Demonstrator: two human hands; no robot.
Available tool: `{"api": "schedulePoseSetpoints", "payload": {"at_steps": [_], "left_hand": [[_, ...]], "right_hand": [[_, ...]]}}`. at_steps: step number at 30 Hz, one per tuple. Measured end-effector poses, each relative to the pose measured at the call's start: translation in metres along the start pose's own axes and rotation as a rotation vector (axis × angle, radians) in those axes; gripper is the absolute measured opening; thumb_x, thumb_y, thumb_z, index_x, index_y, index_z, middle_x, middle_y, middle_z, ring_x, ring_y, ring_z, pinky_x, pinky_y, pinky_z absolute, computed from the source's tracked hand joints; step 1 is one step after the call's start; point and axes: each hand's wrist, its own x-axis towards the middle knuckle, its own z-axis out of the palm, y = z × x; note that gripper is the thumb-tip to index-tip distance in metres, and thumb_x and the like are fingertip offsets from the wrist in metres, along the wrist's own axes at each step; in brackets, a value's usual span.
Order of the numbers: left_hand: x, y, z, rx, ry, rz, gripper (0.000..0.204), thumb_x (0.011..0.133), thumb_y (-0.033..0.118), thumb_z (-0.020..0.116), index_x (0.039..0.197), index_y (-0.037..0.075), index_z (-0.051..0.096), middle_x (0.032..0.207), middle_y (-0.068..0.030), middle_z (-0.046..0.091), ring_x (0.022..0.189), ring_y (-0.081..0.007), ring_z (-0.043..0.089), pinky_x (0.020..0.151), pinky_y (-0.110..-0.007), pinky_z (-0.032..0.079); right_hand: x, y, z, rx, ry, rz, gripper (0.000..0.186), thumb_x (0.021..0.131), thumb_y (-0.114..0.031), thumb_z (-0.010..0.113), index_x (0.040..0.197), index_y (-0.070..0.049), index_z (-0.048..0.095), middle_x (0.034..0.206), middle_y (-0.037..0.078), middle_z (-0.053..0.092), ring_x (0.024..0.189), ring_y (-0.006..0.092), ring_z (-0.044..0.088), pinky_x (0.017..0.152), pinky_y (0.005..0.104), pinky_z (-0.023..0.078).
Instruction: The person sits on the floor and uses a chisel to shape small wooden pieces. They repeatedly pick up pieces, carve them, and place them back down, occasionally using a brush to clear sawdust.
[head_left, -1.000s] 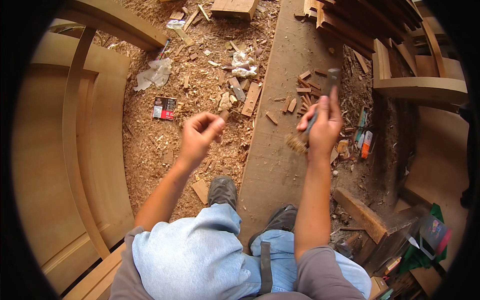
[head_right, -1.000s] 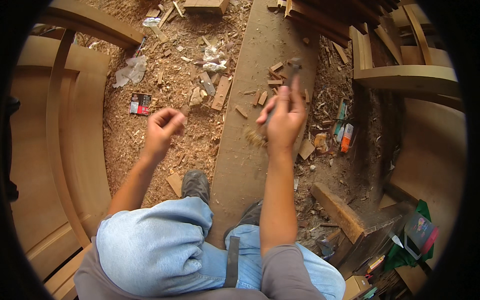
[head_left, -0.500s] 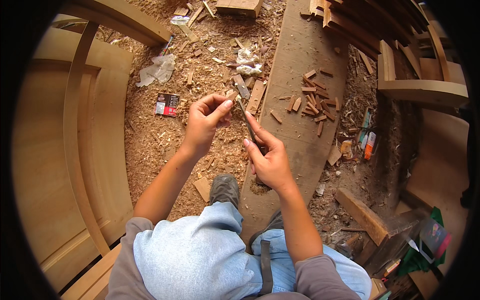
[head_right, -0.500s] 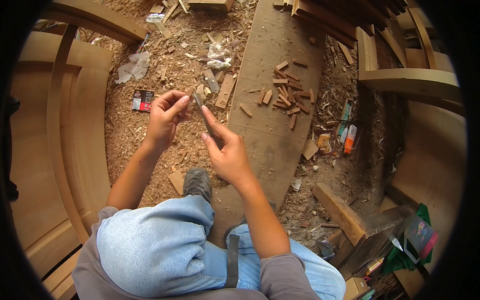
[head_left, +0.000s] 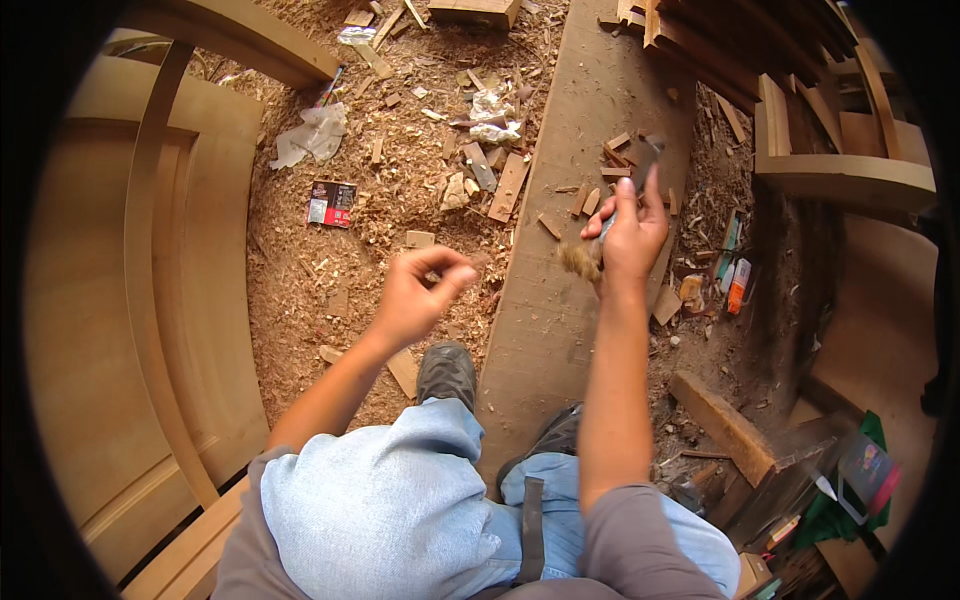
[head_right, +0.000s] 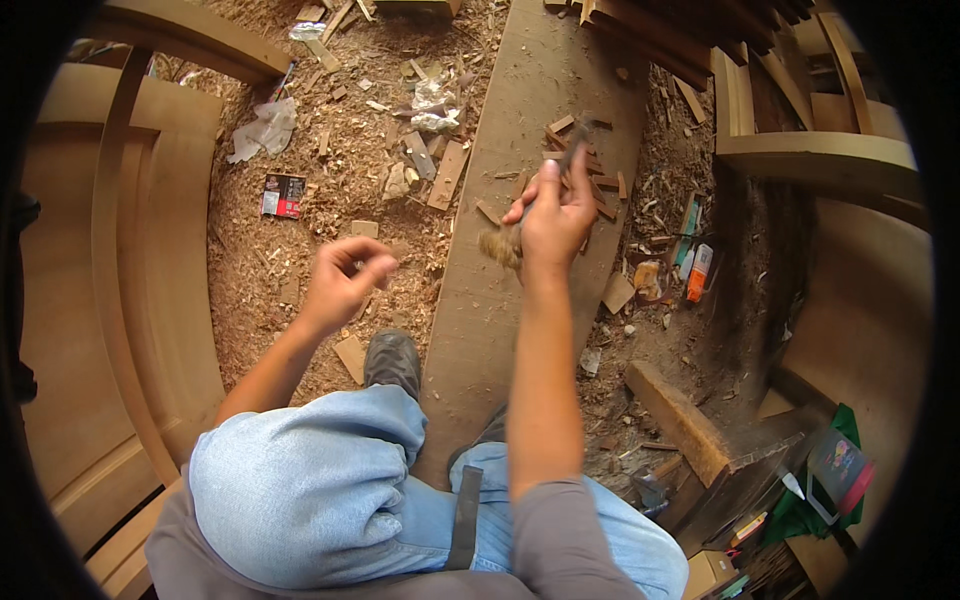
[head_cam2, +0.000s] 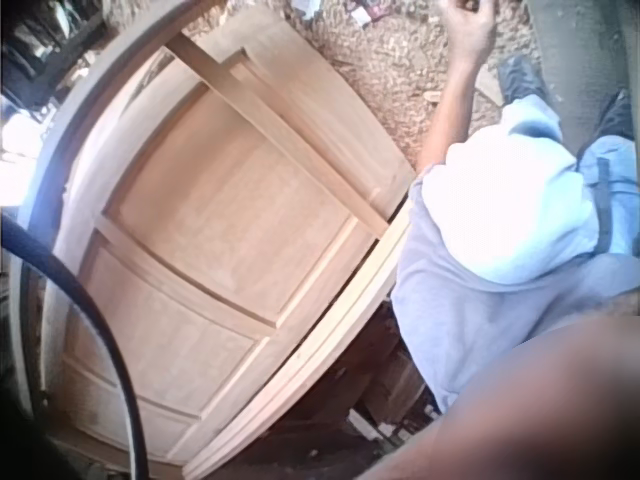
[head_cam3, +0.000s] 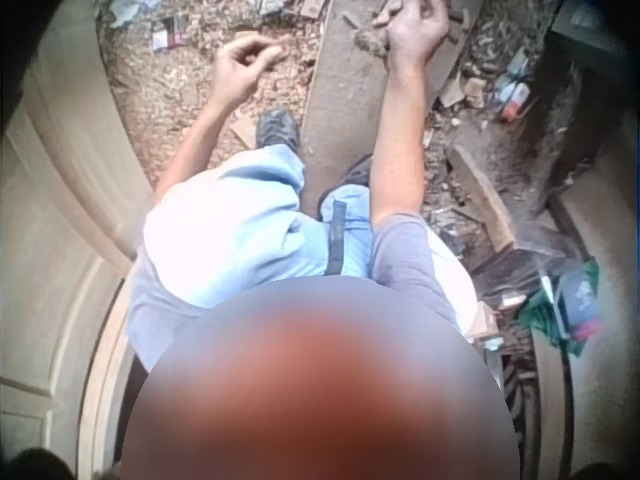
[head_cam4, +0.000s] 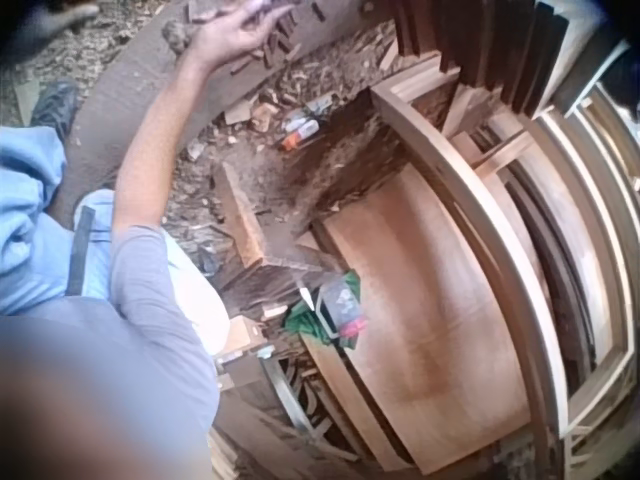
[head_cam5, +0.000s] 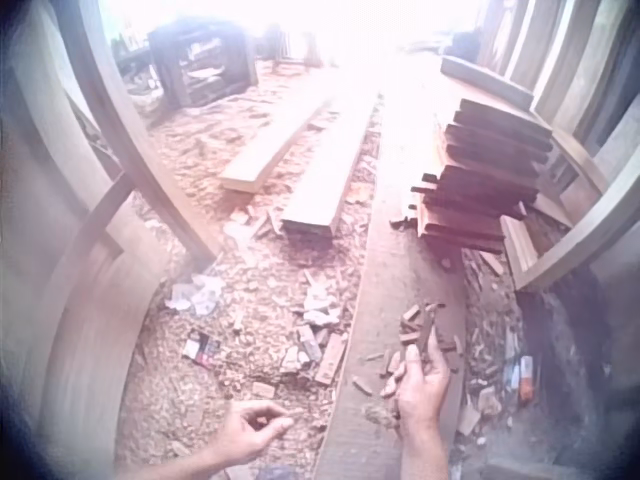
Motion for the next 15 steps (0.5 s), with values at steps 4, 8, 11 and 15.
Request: {"api": "schedulePoseSetpoints", "payload": {"at_steps": [4,8,11,15], "left_hand": [[0.015,-0.013,-0.031,-0.428,0.143,0.083,0.016,0.096,0.019,0.07,0.097,0.003,0.07,0.081,-0.001,0.068,0.07,-0.0072,0.062,0.066,-0.025,0.054],[0.032,-0.016,-0.032,-0.63,0.055,0.103,0.014,0.097,0.018,0.069,0.1,0.005,0.069,0.081,0.001,0.066,0.069,-0.0069,0.061,0.068,-0.024,0.054],[0.032,-0.008,-0.022,-0.589,0.091,0.095,0.013,0.097,0.017,0.069,0.1,0.005,0.068,0.081,0.0014,0.065,0.07,-0.0066,0.061,0.068,-0.025,0.053],[0.029,-0.003,-0.016,-0.504,0.085,0.114,0.013,0.096,0.017,0.07,0.098,0.004,0.068,0.083,0.001,0.067,0.071,-0.0058,0.061,0.069,-0.024,0.053]], "right_hand": [[-0.027,0.021,-0.031,-0.213,-0.638,0.04,0.053,0.101,-0.011,0.058,0.152,-0.017,0.045,0.066,-0.004,0.052,0.044,0.0065,0.047,0.041,0.0241,0.045],[-0.075,0.049,-0.03,-0.207,-0.817,0.252,0.056,0.098,-0.006,0.06,0.151,-0.02,0.048,0.086,0.0,0.066,0.051,0.0027,0.046,0.046,0.0219,0.043],[-0.089,0.048,-0.014,-0.262,-0.771,0.168,0.054,0.097,-0.002,0.061,0.148,-0.015,0.052,0.101,0.001,0.069,0.07,0.0019,0.048,0.064,0.0224,0.046],[-0.084,0.039,-0.01,-0.306,-0.753,0.153,0.054,0.096,-0.001,0.061,0.147,-0.014,0.053,0.113,0.006,0.072,0.081,0.0034,0.054,0.074,0.0241,0.05]]}}
